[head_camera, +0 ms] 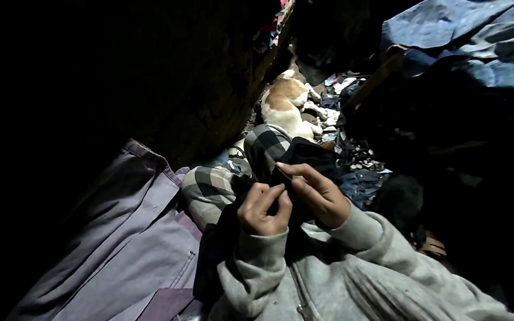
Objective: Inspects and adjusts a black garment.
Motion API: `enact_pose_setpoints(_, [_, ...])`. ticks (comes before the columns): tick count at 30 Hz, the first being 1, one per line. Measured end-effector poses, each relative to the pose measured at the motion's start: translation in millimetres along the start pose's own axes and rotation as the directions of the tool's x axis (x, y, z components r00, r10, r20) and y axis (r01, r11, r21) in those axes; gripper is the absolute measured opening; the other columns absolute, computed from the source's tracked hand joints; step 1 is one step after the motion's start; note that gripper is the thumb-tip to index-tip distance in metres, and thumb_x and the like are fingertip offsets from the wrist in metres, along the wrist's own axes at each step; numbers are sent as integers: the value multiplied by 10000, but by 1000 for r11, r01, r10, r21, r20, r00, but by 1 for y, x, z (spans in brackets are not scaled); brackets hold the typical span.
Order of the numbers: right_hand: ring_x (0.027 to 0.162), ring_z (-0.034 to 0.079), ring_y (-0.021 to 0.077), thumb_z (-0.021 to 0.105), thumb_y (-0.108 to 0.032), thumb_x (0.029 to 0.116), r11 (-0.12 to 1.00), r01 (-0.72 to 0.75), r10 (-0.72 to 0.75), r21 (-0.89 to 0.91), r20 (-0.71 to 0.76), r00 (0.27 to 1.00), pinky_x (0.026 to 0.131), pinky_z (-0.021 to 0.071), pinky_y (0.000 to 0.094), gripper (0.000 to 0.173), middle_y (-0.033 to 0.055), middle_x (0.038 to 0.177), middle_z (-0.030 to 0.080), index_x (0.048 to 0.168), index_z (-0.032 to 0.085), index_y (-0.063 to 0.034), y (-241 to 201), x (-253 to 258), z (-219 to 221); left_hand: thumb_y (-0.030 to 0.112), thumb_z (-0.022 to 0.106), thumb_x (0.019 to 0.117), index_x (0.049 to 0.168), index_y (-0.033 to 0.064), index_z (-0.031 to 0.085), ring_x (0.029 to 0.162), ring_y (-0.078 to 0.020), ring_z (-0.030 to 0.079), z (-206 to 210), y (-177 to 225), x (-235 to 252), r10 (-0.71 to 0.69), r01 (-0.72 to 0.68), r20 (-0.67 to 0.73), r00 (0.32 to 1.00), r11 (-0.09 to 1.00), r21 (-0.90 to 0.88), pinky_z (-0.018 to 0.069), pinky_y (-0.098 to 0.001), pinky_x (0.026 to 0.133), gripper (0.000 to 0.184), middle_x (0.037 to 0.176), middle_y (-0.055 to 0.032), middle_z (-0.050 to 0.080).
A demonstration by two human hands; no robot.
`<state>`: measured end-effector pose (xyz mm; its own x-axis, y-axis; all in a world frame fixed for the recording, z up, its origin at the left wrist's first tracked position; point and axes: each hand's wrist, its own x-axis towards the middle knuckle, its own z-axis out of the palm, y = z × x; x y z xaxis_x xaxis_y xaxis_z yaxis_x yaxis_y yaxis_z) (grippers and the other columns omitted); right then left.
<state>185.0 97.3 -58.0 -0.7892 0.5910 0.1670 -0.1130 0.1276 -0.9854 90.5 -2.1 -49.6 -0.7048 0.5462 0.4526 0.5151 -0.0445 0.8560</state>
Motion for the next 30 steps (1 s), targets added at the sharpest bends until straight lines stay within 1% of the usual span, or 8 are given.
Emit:
enact_pose_setpoints(3, [643,450,-142,482,-291,1075,974,-77,65,211,63,996,576,391,66,326,-187,896,624,1310,609,-103,-7,0,-7,-11,686,809,954,-117,738,782,24,647,-9,-4,5,-135,142,61,989,982,-122,539,-110,743,187,855,-96,708])
enact_pose_setpoints(5, [604,416,-139,487,-302,1074,962,-90,66,257,102,993,537,362,63,318,-203,852,598,1319,610,-140,-10,2,-8,71,717,826,1031,-113,722,815,1,666,-17,-3,10,-163,177,151,975,980,-92,555,-133,753,276,932,-116,713])
enact_pose_setpoints(7, [640,440,-135,481,-283,1074,974,-35,7,222,125,992,585,388,72,348,-183,854,608,1331,599,-80,-9,2,-6,142,769,807,1027,-103,713,831,-5,673,-21,0,15,-162,174,206,965,984,-39,559,-136,758,334,963,-126,711])
enact_pose_setpoints(10, [699,466,-128,476,-284,1071,994,97,-104,57,134,985,648,410,70,419,-95,858,613,1323,598,27,-11,4,-1,60,779,763,944,-102,727,793,-7,683,-20,-2,18,-134,134,200,971,991,11,555,-140,749,249,898,-131,734])
enact_pose_setpoints(13, [1038,663,29,425,-381,1092,942,217,-174,-254,183,968,922,528,202,512,103,1235,707,1360,604,17,-10,3,-7,-8,754,746,930,-122,733,819,13,670,-22,0,20,-181,191,196,964,981,-33,534,-126,789,217,891,-129,738])
enact_pose_setpoints(16, [717,652,185,482,-386,1066,837,249,-196,-487,158,968,628,559,338,465,145,981,707,1386,623,-79,-8,-2,-10,-93,686,750,939,-123,721,855,49,663,-26,6,22,-313,356,226,922,917,-178,540,-116,811,195,916,-69,735])
enact_pose_setpoints(18, [636,630,223,528,-353,1039,794,260,-194,-549,178,965,551,541,368,445,148,896,685,1402,622,-113,-11,-3,-12,-114,633,735,931,-121,718,843,65,653,-28,7,22,-339,394,244,909,890,-228,538,-111,790,213,904,-36,729])
enact_pose_setpoints(30, [623,612,204,539,-359,1033,771,329,-252,-546,214,944,548,524,331,441,134,849,659,1401,624,-131,-11,-9,-18,-96,645,805,900,-95,710,830,76,656,-36,9,18,-364,435,262,894,847,-305,552,-123,780,115,895,32,731])
